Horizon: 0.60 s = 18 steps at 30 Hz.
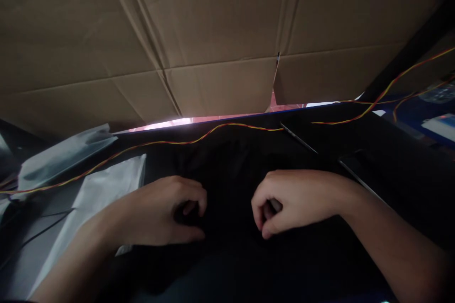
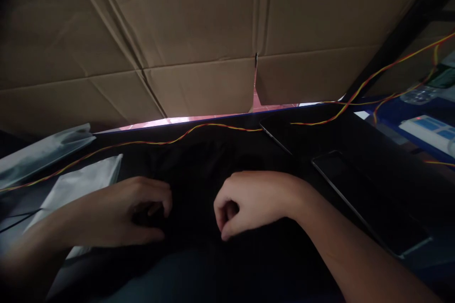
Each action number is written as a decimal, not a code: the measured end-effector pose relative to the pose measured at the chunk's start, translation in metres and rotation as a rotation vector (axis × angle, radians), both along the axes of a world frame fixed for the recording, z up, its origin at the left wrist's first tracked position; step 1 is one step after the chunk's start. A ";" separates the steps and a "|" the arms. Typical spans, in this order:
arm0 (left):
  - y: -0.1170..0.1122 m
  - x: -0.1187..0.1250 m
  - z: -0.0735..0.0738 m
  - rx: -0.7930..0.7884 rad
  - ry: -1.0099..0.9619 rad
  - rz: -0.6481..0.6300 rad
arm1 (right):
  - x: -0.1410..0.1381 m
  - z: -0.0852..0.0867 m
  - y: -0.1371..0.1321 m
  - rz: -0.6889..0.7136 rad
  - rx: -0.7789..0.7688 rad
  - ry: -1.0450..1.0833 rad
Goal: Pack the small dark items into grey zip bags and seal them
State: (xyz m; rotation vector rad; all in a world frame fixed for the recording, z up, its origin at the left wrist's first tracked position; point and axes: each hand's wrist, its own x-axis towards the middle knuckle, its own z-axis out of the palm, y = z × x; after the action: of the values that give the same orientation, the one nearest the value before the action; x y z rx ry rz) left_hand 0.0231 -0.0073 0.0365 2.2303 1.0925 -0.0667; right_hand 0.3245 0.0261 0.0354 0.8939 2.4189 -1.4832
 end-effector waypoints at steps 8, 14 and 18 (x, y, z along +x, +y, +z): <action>0.003 -0.001 -0.005 0.124 -0.001 0.069 | -0.002 -0.004 0.005 -0.239 0.301 0.181; 0.016 -0.013 -0.026 0.473 0.113 0.181 | -0.006 -0.025 0.013 -0.303 0.779 0.082; 0.017 -0.012 -0.023 0.516 0.098 0.176 | -0.005 -0.029 0.015 -0.320 0.815 0.059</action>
State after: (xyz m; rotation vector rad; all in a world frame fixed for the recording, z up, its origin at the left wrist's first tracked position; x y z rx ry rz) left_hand 0.0111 0.0094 0.0131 2.5844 1.4879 0.2049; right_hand 0.3193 0.0407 0.0067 1.4381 3.0674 -0.5257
